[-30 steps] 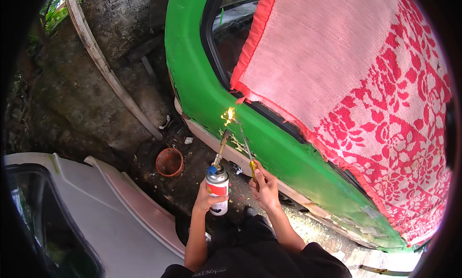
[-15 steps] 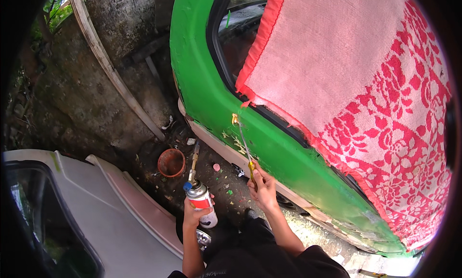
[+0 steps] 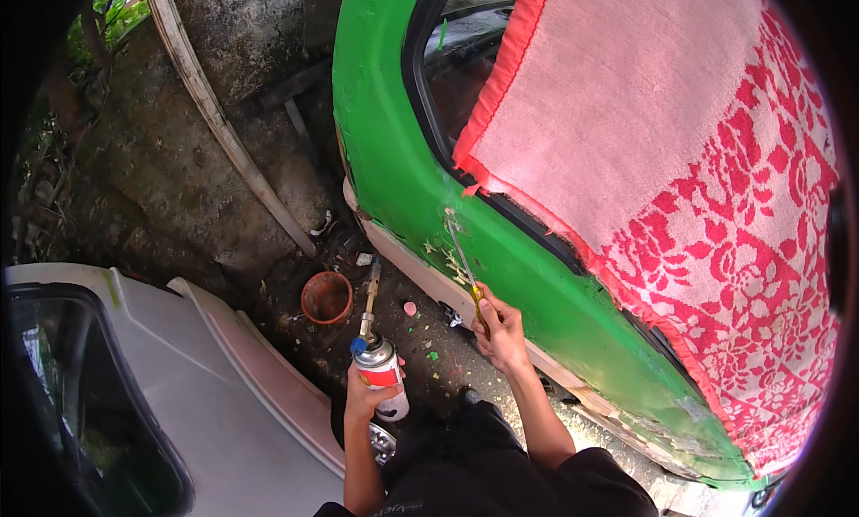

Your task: The person uses a spray paint can and a small brush to apply green paint to a damaged area on the side of a green car. A patterned cloth covers the upper part of the car to protect it from overspray.

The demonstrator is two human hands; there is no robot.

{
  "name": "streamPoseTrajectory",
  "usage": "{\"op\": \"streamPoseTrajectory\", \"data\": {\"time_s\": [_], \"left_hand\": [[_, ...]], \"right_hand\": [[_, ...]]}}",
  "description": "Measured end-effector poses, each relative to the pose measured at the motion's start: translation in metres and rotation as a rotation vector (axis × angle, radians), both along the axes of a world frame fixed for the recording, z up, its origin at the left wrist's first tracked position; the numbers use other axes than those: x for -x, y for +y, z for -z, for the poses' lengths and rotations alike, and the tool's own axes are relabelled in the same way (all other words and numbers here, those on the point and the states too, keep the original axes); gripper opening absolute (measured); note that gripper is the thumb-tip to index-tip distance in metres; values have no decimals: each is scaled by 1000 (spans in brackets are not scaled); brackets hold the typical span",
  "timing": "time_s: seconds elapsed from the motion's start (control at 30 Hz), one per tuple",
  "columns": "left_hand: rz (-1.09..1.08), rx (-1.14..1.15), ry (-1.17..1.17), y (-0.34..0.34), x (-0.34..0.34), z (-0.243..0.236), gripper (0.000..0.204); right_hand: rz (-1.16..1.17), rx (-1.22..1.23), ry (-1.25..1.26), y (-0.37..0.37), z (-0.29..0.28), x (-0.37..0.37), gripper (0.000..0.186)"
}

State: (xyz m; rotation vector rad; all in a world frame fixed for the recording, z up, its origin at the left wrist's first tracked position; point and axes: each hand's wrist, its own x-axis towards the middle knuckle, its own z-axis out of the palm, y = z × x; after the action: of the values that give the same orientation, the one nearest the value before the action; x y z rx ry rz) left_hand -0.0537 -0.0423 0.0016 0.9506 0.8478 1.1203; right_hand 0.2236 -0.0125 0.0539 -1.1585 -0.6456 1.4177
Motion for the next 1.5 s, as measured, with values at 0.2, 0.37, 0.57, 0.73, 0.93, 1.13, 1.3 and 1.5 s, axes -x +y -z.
{"op": "streamPoseTrajectory", "data": {"time_s": [0.2,0.37,0.57,0.73,0.93,1.13,1.3,1.5], "left_hand": [[-2,3,69,-3,-4,-7,63],[42,-25,38,1,-10,-1,69],[34,-3,41,-4,-16,3,70],[32,18,40,-1,-20,2,69],[16,7,49,-7,-20,-7,67],[39,17,56,-8,-15,6,71],[37,1,60,-11,-18,0,70],[52,8,44,-7,-20,0,70]], "right_hand": [[31,-79,-214,-10,2,-3,41],[104,-319,-662,6,1,-5,40],[151,-394,-991,1,-9,-3,40],[94,-384,-1150,13,17,-7,42],[139,-403,-1045,11,5,-3,41],[146,-550,-1149,16,2,-9,43],[68,-323,-1020,10,0,-5,39],[109,-461,-1152,3,12,-16,38]]}}
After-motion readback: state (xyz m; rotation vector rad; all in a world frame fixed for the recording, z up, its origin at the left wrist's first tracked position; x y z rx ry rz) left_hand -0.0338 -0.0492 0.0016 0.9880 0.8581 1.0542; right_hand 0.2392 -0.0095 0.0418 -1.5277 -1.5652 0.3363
